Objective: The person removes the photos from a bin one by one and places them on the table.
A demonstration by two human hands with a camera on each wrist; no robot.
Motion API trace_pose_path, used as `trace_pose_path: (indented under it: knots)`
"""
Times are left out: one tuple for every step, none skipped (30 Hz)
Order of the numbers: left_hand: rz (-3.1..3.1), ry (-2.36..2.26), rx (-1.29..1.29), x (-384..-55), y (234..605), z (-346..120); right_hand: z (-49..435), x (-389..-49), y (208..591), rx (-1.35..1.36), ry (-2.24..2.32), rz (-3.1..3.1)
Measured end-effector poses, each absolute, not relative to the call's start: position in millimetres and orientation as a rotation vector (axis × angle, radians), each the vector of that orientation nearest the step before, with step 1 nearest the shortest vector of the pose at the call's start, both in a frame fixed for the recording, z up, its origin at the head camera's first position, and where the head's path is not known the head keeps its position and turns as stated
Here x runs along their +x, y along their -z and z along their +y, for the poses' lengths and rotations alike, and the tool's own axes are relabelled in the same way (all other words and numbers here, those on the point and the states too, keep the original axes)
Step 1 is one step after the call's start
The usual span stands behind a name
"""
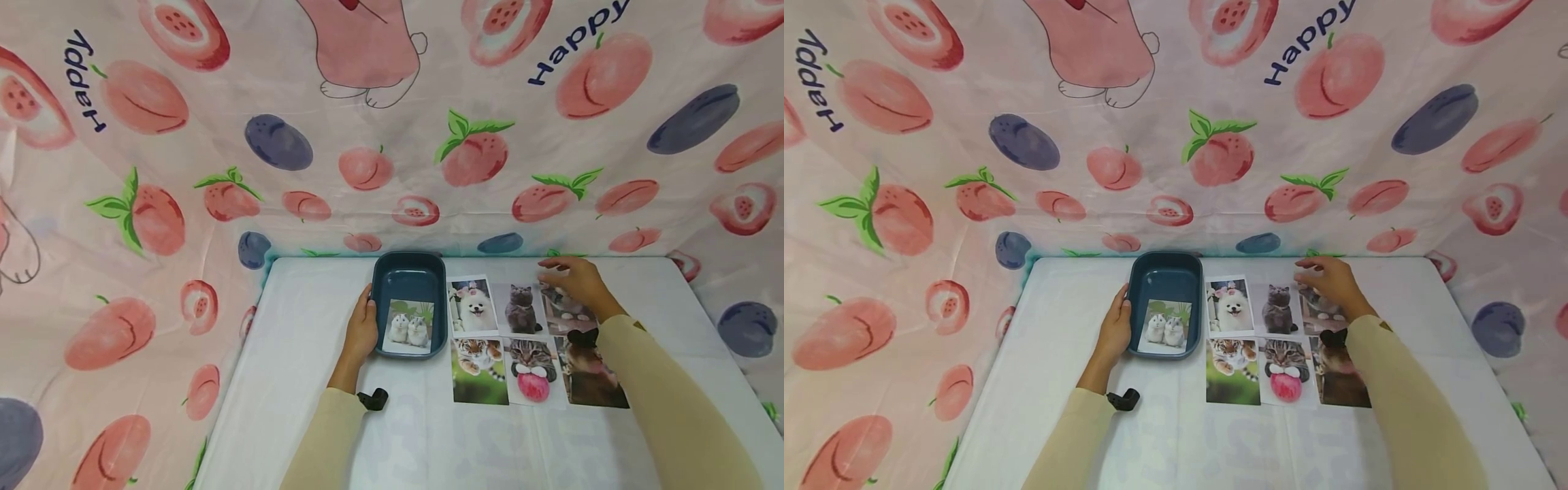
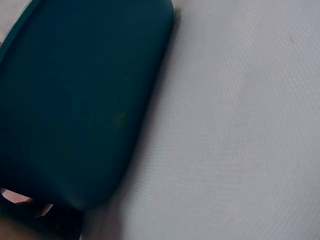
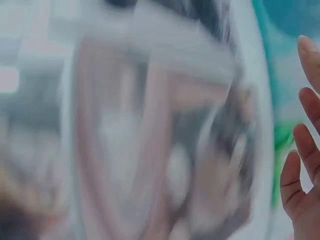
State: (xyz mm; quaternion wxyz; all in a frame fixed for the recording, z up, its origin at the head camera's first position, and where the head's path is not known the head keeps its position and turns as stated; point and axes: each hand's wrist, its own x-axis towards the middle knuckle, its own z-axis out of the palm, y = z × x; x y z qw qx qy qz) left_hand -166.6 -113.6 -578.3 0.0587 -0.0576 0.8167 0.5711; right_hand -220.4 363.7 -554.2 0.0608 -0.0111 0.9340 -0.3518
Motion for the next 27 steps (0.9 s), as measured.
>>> trace_pose_path:
  knots:
    - [2.473, -1.732, -0.175, -166.5, 578.3, -113.7, 356.4, -222.3, 551.5, -0.06, 1.075, 2.834]
    - [2.471, -1.734, -0.176, -166.6, 578.5, -113.8, 347.9, -224.1, 547.7, -0.079, 1.096, 2.833]
    - [2.47, -1.736, -0.178, -166.9, 578.8, -113.7, 338.9, -225.5, 543.8, -0.109, 1.106, 2.84]
    - [2.468, -1.737, -0.181, -167.0, 579.3, -113.6, 330.1, -227.4, 540.1, -0.137, 1.116, 2.844]
    - [2.466, -1.739, -0.184, -167.2, 579.6, -113.7, 321.1, -229.1, 535.9, -0.17, 1.127, 2.844]
    - [2.464, -1.74, -0.186, -167.5, 579.9, -113.6, 311.7, -230.7, 531.2, -0.197, 1.137, 2.84]
    - [2.462, -1.741, -0.189, -167.7, 580.2, -113.5, 302.3, -232.6, 526.7, -0.224, 1.145, 2.83]
    - [2.462, -1.741, -0.191, -167.7, 580.4, -113.4, 293.2, -234.5, 522.7, -0.255, 1.146, 2.825]
    - [2.462, -1.739, -0.194, -167.8, 580.6, -113.5, 284.3, -236.1, 518.6, -0.288, 1.149, 2.813]
    - [2.462, -1.739, -0.195, -167.9, 580.6, -113.5, 275.4, -237.7, 514.3, -0.319, 1.159, 2.792]
    - [2.46, -1.744, -0.192, -167.8, 580.4, -113.4, 266.6, -239.4, 510.3, -0.347, 1.165, 2.771]
    - [2.461, -1.746, -0.19, -167.8, 580.4, -113.5, 257.9, -240.9, 506.4, -0.374, 1.173, 2.747]
    - [2.462, -1.746, -0.187, -167.8, 580.3, -113.4, 249.0, -242.1, 502.7, -0.399, 1.178, 2.725]
    - [2.464, -1.746, -0.184, -167.7, 580.1, -113.3, 240.2, -242.9, 498.7, -0.422, 1.173, 2.709]
    - [2.465, -1.747, -0.181, -167.7, 580.1, -113.3, 231.2, -243.7, 495.0, -0.44, 1.177, 2.684]
    - [2.466, -1.745, -0.179, -167.5, 579.9, -113.2, 222.6, -244.5, 492.2, -0.462, 1.174, 2.666]
    - [2.467, -1.745, -0.18, -167.4, 579.8, -113.2, 214.0, -245.1, 489.5, -0.475, 1.167, 2.65]
    - [2.47, -1.741, -0.182, -167.3, 579.8, -113.3, 205.5, -245.7, 487.6, -0.492, 1.16, 2.637]
    - [2.47, -1.74, -0.184, -167.2, 579.7, -113.2, 197.1, -246.2, 486.0, -0.507, 1.157, 2.623]
    - [2.47, -1.74, -0.184, -167.0, 579.5, -113.2, 189.5, -246.8, 484.9, -0.524, 1.156, 2.607]
    - [2.471, -1.739, -0.184, -166.9, 579.4, -113.2, 181.7, -247.5, 484.5, -0.54, 1.161, 2.582]
    - [2.472, -1.739, -0.184, -166.8, 579.3, -113.2, 173.9, -248.0, 483.9, -0.559, 1.159, 2.561]
    - [2.471, -1.742, -0.181, -166.5, 579.1, -113.2, 166.2, -248.9, 484.1, -0.573, 1.161, 2.54]
    - [2.472, -1.74, -0.178, -166.4, 579.1, -113.2, 158.6, -249.6, 484.7, -0.589, 1.162, 2.521]
    - [2.472, -1.738, -0.177, -166.4, 579.3, -113.4, 151.1, -250.0, 485.0, -0.595, 1.165, 2.497]
    - [2.473, -1.738, -0.172, -166.3, 579.4, -113.3, 143.8, -250.5, 485.8, -0.604, 1.158, 2.48]
    - [2.474, -1.738, -0.168, -166.3, 579.6, -113.3, 136.5, -251.0, 486.6, -0.608, 1.152, 2.461]
